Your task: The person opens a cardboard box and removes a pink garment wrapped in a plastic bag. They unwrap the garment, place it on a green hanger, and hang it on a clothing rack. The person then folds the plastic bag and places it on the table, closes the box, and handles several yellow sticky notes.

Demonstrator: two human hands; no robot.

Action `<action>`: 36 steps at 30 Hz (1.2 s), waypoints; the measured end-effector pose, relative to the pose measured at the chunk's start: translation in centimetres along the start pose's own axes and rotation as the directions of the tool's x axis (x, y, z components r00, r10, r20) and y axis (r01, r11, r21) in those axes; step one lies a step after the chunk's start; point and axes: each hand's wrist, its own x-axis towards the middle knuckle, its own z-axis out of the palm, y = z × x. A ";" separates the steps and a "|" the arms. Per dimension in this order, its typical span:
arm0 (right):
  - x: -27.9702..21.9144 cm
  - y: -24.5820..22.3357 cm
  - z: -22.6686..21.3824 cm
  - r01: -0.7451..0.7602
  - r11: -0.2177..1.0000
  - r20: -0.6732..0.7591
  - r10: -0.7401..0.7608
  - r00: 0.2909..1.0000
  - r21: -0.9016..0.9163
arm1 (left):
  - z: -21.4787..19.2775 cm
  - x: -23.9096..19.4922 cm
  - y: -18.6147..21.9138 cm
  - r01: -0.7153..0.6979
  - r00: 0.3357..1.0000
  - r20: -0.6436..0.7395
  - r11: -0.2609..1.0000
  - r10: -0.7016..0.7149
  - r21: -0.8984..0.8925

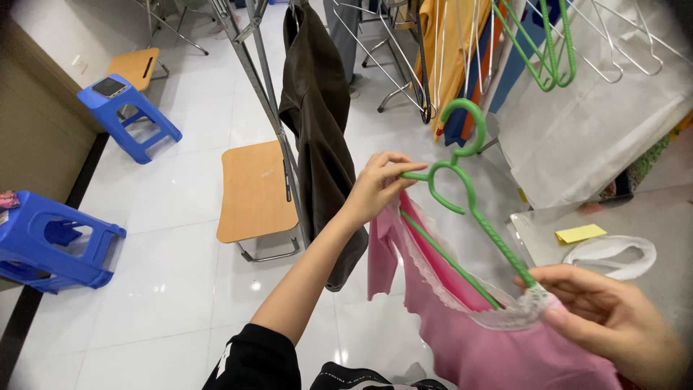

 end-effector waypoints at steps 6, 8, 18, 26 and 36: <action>6.1 -8.3 9.0 0.126 0.987 0.046 -0.122 0.991 -0.097 | -3.1 1.4 1.1 0.171 0.934 -0.334 0.979 -0.126 0.107; 9.5 -9.0 10.4 0.189 0.981 0.067 -0.186 0.980 -0.049 | -4.5 1.3 1.8 0.180 0.925 -0.357 0.977 -0.128 0.116; 27.4 -16.0 16.8 0.644 0.764 0.045 -0.645 0.763 0.027 | -8.5 4.2 2.4 0.209 0.925 -0.290 0.965 -0.247 -0.156; 38.8 -13.1 22.6 0.673 0.728 -0.012 -0.680 0.733 -0.135 | -8.5 4.5 0.7 0.195 0.934 -0.253 0.954 -0.251 -0.228; 28.3 -11.6 20.7 0.474 0.879 0.028 -0.475 0.879 0.041 | -5.1 4.6 0.8 0.184 0.963 -0.139 0.942 -0.229 -0.282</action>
